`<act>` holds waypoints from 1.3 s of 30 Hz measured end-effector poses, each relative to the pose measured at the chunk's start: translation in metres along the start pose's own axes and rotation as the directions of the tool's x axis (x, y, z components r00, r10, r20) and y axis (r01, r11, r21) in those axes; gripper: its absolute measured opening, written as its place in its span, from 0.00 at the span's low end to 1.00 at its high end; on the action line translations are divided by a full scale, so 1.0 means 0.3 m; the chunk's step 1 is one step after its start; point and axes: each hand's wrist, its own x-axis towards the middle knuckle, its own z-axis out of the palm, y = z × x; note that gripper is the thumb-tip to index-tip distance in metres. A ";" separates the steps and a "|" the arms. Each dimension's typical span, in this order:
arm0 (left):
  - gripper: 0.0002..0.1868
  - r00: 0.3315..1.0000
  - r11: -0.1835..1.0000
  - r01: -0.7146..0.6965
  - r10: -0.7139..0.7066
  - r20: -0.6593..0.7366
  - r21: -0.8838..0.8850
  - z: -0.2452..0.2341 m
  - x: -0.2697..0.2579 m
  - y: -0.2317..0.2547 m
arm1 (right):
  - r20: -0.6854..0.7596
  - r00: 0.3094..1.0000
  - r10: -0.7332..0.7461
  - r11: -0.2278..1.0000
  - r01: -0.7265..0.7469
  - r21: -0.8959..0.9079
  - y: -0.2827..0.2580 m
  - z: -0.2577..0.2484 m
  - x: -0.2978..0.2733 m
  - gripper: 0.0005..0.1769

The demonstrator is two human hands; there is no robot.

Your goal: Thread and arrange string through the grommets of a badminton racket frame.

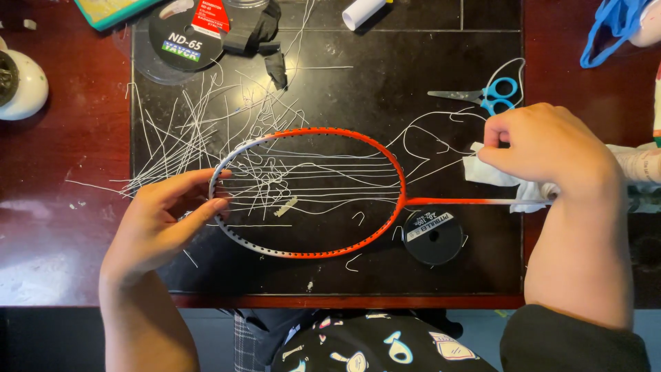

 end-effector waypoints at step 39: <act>0.07 0.982 0.962 -0.105 0.140 -0.124 0.252 -0.015 -0.001 0.085 | -0.012 0.501 -0.865 0.332 0.590 0.736 -0.159 0.053 0.006 0.15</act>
